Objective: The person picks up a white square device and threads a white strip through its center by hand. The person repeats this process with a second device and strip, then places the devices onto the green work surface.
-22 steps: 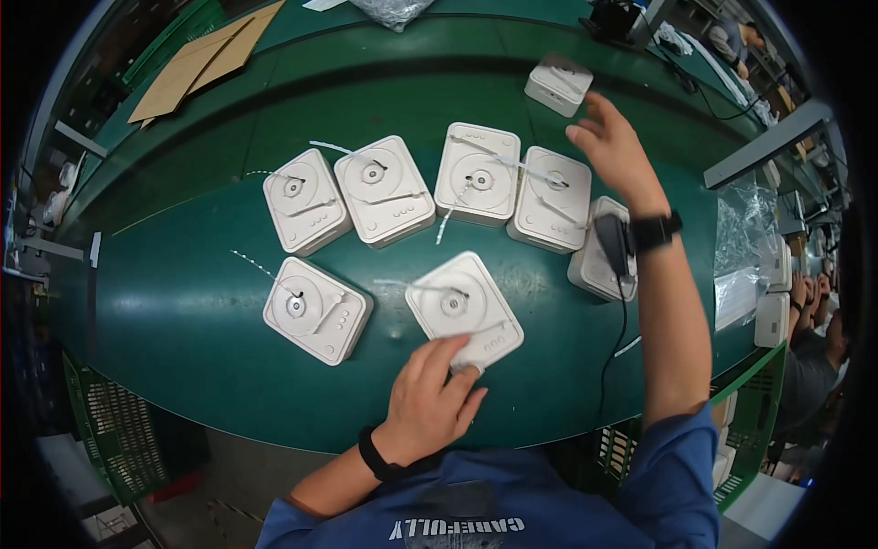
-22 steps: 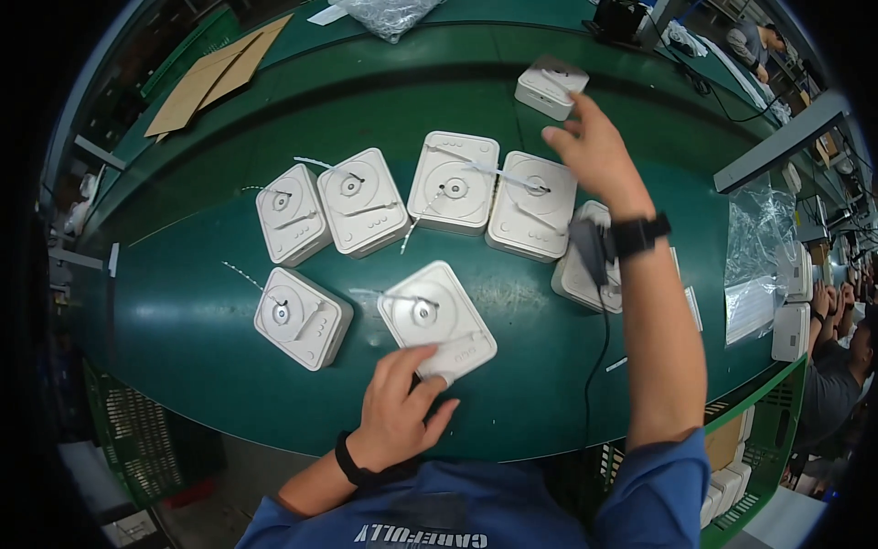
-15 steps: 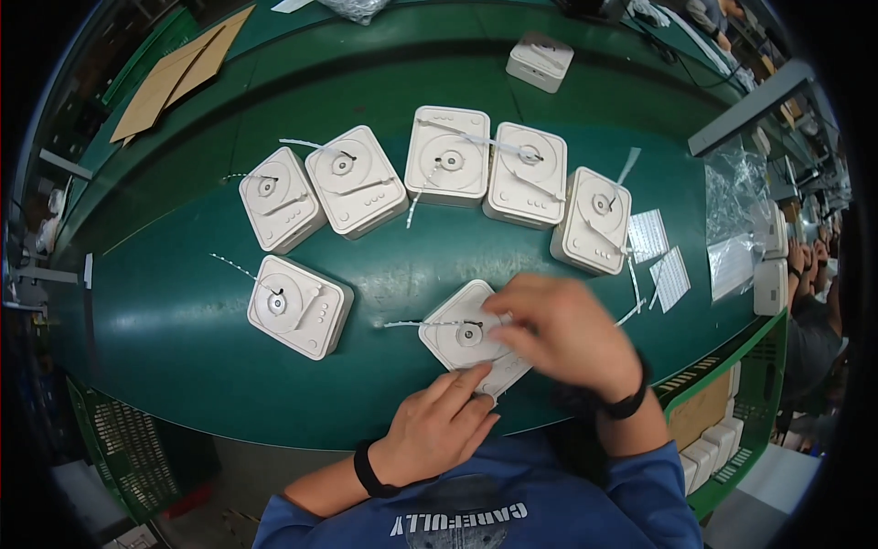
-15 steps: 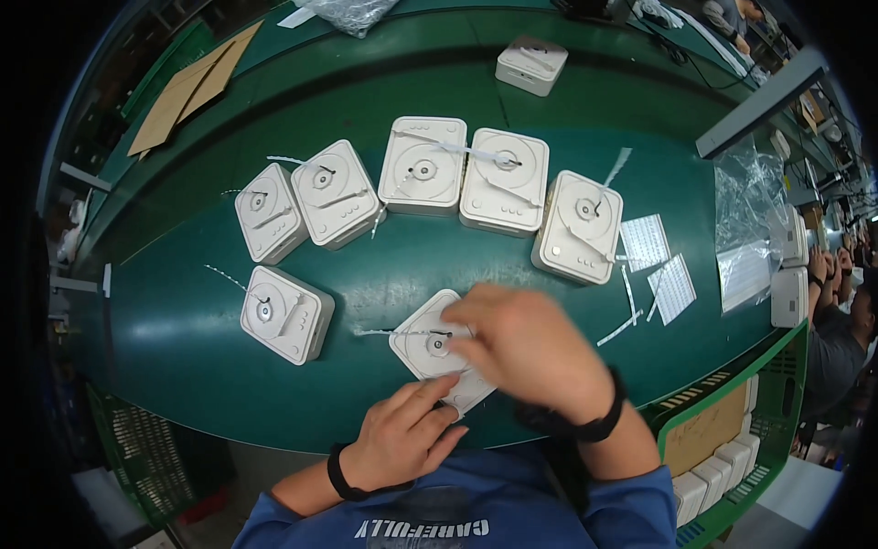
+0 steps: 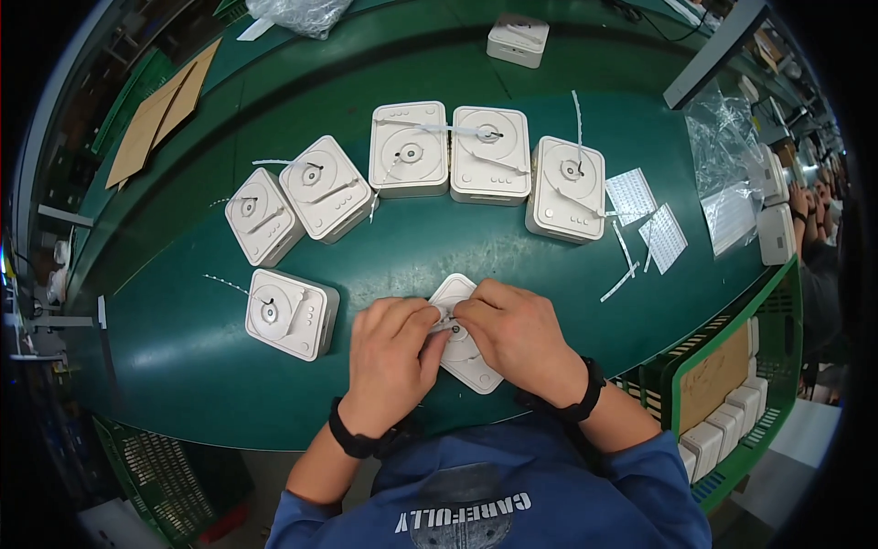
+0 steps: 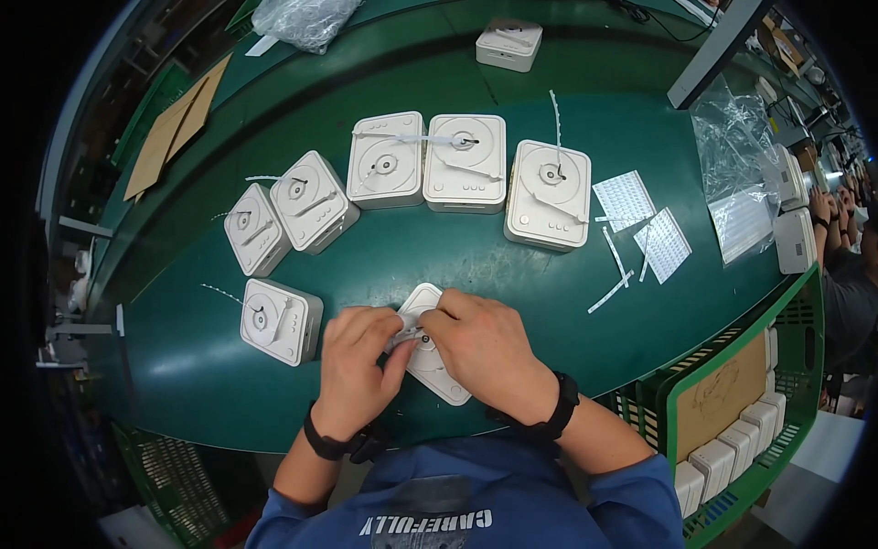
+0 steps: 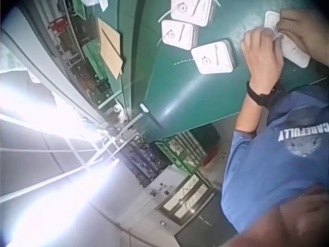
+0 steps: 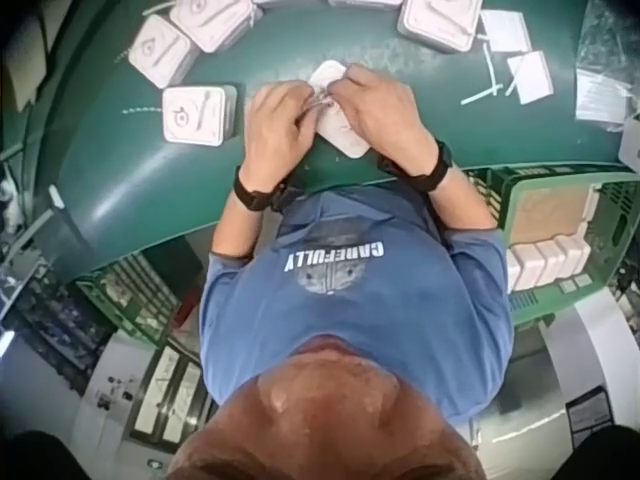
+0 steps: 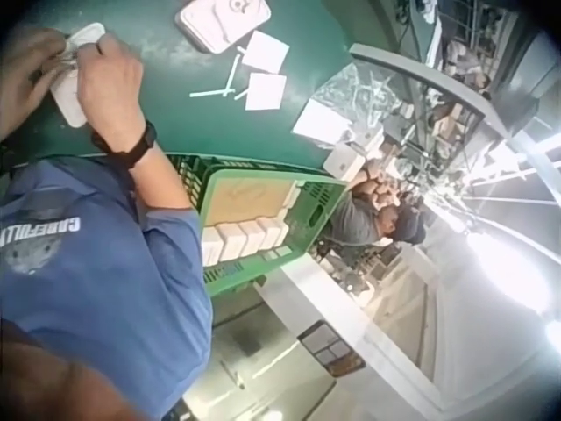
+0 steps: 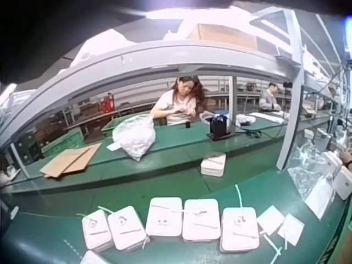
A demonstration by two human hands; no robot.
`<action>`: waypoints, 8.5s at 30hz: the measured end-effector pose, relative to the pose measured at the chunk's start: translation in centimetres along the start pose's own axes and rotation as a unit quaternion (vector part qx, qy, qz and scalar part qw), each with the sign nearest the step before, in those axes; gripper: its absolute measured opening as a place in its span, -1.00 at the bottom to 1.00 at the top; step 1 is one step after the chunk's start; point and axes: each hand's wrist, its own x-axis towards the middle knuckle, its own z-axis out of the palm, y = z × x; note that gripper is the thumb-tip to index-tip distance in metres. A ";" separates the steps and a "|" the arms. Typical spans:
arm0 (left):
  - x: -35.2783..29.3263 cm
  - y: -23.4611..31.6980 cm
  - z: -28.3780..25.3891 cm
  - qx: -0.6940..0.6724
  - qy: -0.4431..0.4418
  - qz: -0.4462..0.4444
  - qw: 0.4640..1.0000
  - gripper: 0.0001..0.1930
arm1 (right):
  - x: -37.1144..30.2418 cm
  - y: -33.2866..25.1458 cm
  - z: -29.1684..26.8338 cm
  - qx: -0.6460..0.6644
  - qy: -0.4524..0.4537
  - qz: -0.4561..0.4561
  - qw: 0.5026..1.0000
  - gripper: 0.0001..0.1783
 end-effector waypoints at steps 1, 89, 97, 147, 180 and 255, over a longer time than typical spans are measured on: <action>0.0 0.0 0.2 0.000 -0.003 0.001 1.000 -0.71 | -0.2 0.2 0.2 0.020 0.017 0.003 1.000 -0.83; 2.5 -0.3 0.2 0.016 -0.116 -0.051 0.992 -0.79 | 0.5 0.2 0.1 0.082 0.030 0.064 0.994 -0.92; 2.1 -0.1 0.0 0.007 -0.112 -0.054 0.992 -0.81 | 0.8 0.1 -0.1 0.061 0.017 0.054 0.997 -0.93; 6.9 -1.9 -1.3 -0.037 -0.339 -0.128 0.931 -0.82 | -3.3 -5.8 2.0 -0.037 0.075 -0.044 0.996 -0.82; 0.1 -0.4 0.3 -0.079 -0.102 -0.070 0.989 -0.73 | -0.8 0.1 -1.9 -0.058 -0.054 -0.093 0.993 -0.77; -5.4 1.3 6.9 -0.196 0.106 -0.145 0.964 -0.68 | -3.8 -0.7 1.5 0.268 0.059 0.223 0.936 -0.90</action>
